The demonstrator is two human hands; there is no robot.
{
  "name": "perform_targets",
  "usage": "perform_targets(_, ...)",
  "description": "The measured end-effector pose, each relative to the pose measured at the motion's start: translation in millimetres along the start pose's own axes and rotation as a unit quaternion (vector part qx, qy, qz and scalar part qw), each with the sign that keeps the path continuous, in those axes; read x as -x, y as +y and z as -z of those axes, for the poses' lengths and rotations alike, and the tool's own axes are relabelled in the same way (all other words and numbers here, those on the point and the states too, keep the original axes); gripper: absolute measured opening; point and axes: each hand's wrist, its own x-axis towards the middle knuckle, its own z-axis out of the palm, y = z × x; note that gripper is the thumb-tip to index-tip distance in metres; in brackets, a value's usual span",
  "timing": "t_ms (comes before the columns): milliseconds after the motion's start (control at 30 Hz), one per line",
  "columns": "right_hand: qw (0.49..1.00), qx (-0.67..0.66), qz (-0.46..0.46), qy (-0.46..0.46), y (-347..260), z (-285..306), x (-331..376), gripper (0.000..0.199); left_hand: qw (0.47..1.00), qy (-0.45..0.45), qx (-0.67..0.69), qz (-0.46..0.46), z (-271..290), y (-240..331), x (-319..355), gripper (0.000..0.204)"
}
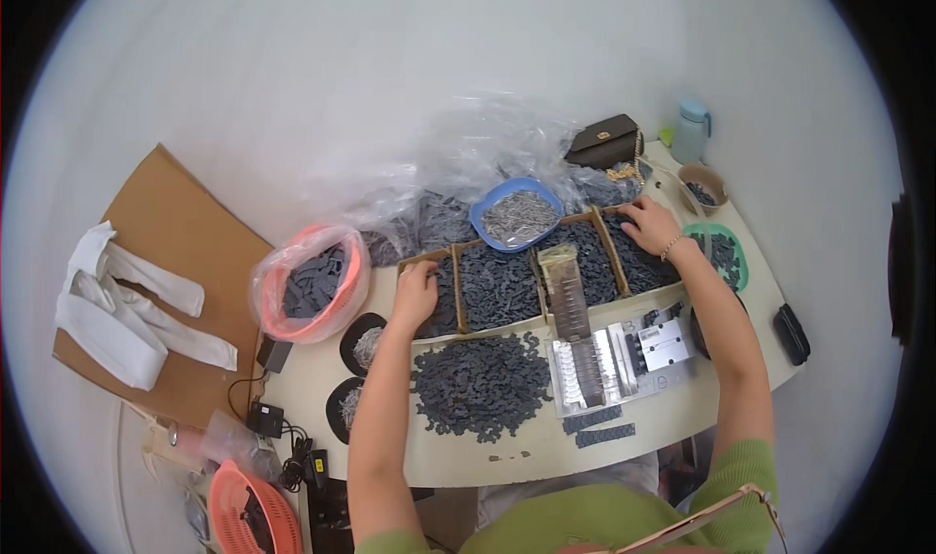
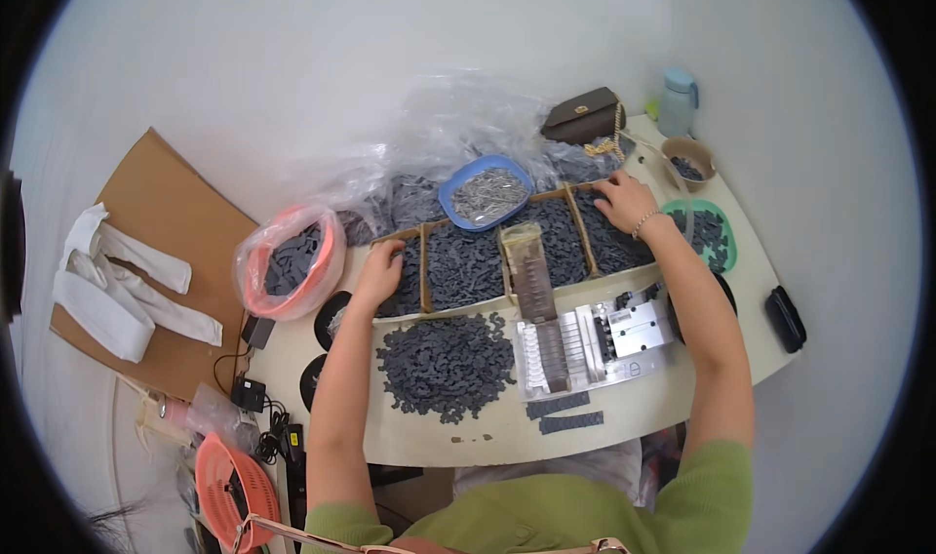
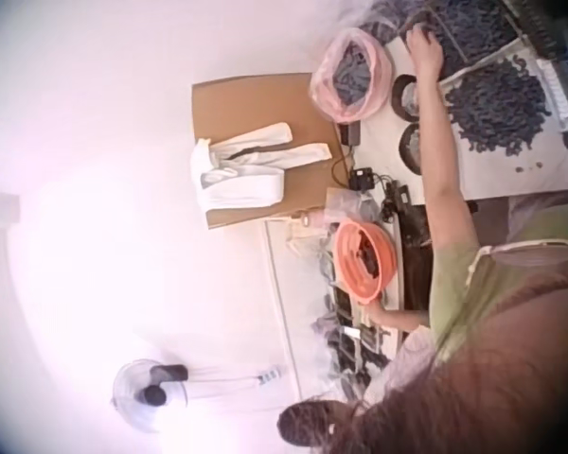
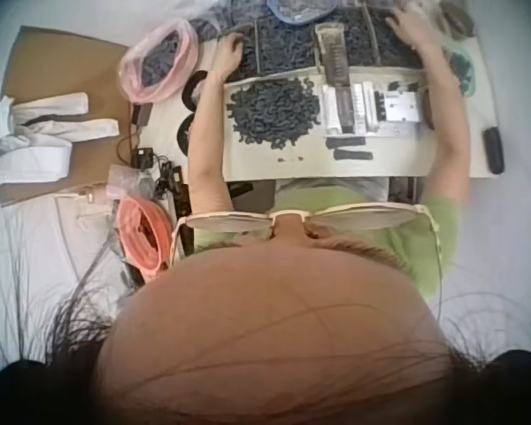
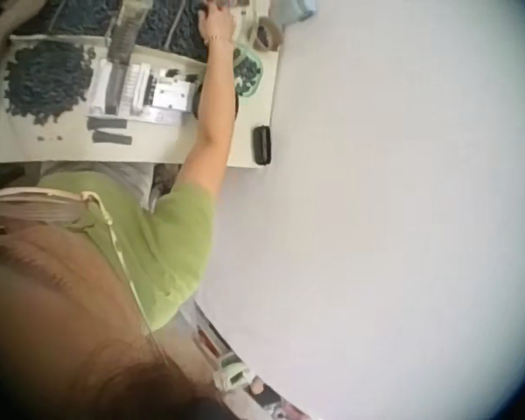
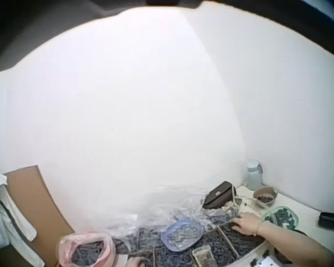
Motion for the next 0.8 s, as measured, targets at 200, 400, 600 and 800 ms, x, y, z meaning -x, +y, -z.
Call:
perform_targets(200,0.999,-0.012,0.013,-0.046,-22,1,18,0.031,0.999,0.007,-0.034,0.019,-26,-28,-22,0.024)
perform_targets(400,0.99,-0.086,0.104,-0.05,-27,17,30,0.019,0.993,-0.052,-0.103,0.003,-34,-10,-6,0.028)
perform_targets(600,0.987,-0.08,0.134,-0.044,-33,34,42,0.01,0.984,-0.171,0.004,-0.057,13,-2,9,0.016)
perform_targets(800,0.983,-0.108,0.13,0.068,-33,54,57,0.009,0.959,-0.182,0.206,0.066,56,14,33,0.019)
